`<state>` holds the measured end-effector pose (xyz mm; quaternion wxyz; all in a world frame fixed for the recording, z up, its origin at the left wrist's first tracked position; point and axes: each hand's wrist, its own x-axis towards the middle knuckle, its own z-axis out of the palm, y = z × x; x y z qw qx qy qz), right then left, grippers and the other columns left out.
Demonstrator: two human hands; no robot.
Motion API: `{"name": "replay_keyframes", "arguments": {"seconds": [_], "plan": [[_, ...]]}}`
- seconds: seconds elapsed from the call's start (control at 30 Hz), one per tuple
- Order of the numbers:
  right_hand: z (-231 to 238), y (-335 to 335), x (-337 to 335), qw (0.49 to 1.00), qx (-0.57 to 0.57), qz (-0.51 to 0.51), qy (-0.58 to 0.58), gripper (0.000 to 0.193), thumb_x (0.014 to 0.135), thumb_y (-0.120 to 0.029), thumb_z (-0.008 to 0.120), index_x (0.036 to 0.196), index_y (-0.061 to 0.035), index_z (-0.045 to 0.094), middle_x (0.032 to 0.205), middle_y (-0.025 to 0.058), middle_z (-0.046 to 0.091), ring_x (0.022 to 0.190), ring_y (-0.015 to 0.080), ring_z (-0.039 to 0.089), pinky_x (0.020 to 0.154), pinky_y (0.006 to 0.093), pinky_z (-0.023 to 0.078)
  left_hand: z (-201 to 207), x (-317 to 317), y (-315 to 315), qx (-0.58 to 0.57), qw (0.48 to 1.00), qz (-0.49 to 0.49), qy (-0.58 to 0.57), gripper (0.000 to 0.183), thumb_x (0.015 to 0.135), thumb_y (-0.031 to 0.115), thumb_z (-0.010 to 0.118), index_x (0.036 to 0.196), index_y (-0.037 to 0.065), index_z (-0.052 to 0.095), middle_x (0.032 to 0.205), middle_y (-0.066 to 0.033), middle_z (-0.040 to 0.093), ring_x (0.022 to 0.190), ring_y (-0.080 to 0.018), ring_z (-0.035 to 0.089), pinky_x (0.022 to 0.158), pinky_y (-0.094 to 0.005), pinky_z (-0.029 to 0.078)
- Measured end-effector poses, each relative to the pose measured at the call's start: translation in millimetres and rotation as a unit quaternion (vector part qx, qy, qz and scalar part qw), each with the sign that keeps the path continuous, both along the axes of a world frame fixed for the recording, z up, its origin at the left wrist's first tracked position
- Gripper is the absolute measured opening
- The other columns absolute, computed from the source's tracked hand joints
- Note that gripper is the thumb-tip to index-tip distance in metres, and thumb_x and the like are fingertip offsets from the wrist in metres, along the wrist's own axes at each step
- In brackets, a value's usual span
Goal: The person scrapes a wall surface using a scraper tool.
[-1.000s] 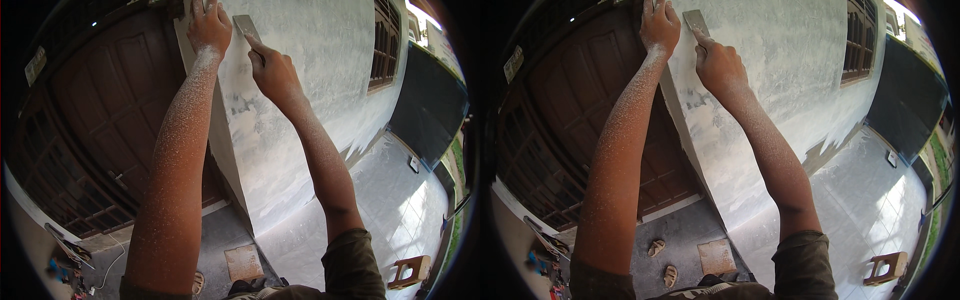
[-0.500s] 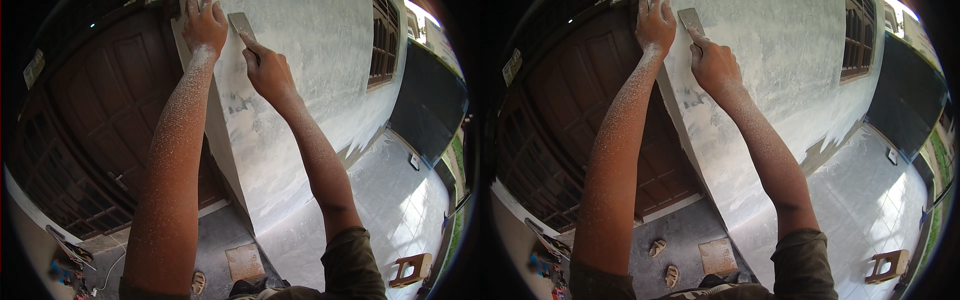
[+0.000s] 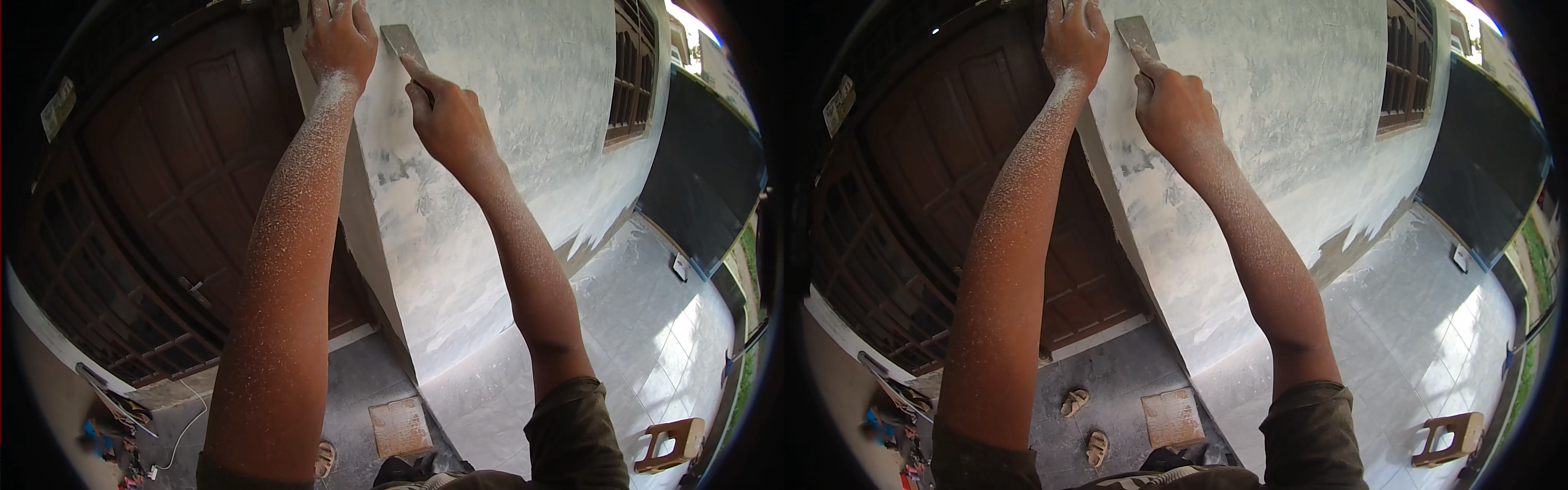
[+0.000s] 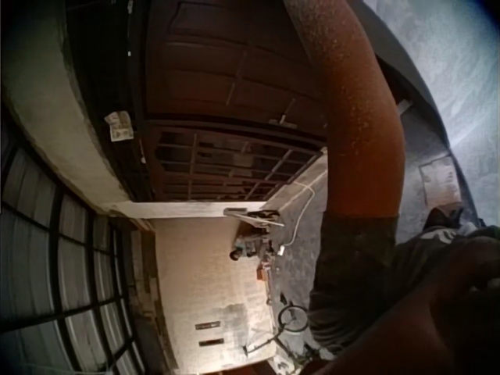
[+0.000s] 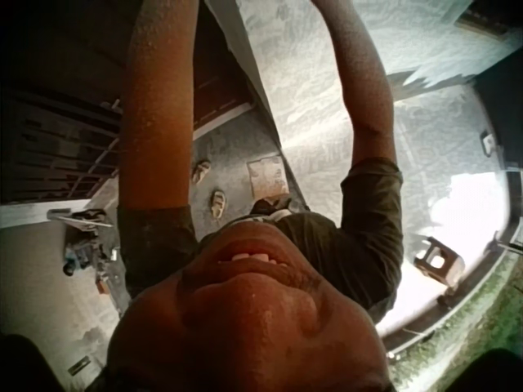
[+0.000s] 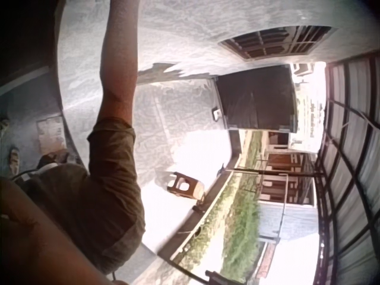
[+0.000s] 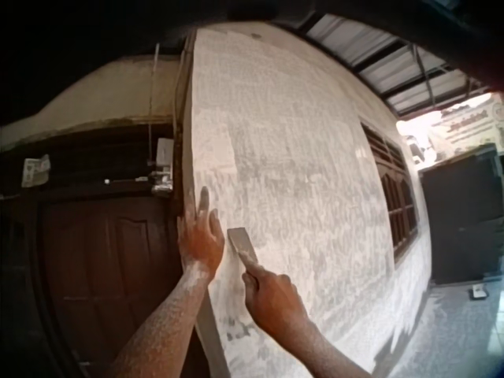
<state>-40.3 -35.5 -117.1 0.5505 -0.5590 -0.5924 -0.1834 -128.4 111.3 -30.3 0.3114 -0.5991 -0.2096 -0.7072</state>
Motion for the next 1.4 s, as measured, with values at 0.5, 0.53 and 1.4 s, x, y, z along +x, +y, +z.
{"name": "replay_keyframes", "arguments": {"seconds": [0.5,0.53,1.4], "plan": [[12,1,1,1.000,-0.019,-0.018,0.000,0.039,0.098,-0.019,0.052,0.137,-0.0171,0.059,0.096,0.0232,0.071,0.090,0.0414,0.069,0.084,0.0507,0.056,0,3,1,0.006,1.000,-0.013,-0.008,0.051,0.101,0.025,0.050,0.151,0.018,0.041,0.151,-0.0207,0.041,0.123,-0.0444,0.052,0.097,-0.0487,0.049],[19,0,3,1.000,-0.008,-0.015,0.010,0.040,0.098,-0.019,0.053,0.137,-0.0176,0.058,0.097,0.0231,0.071,0.090,0.0414,0.069,0.085,0.0508,0.056,-1,6,-2,-0.003,0.999,-0.036,-0.008,0.051,0.102,0.025,0.050,0.152,0.018,0.041,0.152,-0.0203,0.040,0.123,-0.0442,0.052,0.097,-0.0487,0.049],[-2,-2,6,1.000,-0.007,0.007,-0.022,0.040,0.098,-0.018,0.052,0.138,-0.0173,0.057,0.093,0.0234,0.071,0.086,0.0417,0.069,0.081,0.0523,0.056,-2,0,-3,-0.004,1.000,-0.010,-0.007,0.051,0.103,0.026,0.048,0.152,0.017,0.040,0.147,-0.0234,0.045,0.125,-0.0449,0.051,0.101,-0.0487,0.047]]}}
